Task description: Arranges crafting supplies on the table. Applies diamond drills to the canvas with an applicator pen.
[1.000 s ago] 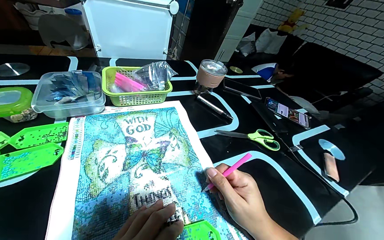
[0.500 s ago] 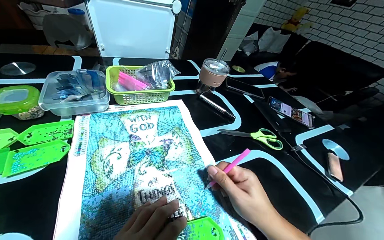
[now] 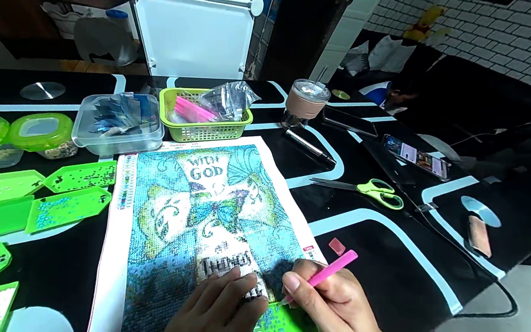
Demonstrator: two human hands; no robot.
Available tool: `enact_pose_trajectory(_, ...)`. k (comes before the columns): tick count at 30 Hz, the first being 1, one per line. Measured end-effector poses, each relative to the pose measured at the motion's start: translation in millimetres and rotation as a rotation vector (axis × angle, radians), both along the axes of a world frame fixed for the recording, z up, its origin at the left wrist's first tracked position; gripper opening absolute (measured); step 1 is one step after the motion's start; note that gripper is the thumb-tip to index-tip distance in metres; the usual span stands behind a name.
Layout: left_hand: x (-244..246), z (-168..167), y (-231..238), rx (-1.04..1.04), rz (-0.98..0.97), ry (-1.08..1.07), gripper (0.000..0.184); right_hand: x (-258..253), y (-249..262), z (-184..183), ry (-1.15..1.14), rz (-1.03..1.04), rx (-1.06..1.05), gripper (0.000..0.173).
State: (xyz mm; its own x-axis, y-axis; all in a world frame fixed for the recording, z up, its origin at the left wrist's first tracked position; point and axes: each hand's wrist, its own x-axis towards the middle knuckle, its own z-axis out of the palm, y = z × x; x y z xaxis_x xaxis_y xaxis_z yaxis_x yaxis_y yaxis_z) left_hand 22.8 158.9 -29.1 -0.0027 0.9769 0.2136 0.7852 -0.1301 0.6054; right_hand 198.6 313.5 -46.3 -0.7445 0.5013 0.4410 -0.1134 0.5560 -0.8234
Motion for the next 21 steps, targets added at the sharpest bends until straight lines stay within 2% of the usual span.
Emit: enact_pose_trajectory(21, 1.3, -1.7, 0.6, 0.023, 0.012, -0.001, 0.036, 0.9, -5.4, 1.7, 0.000, 0.137, 0.080, 0.029)
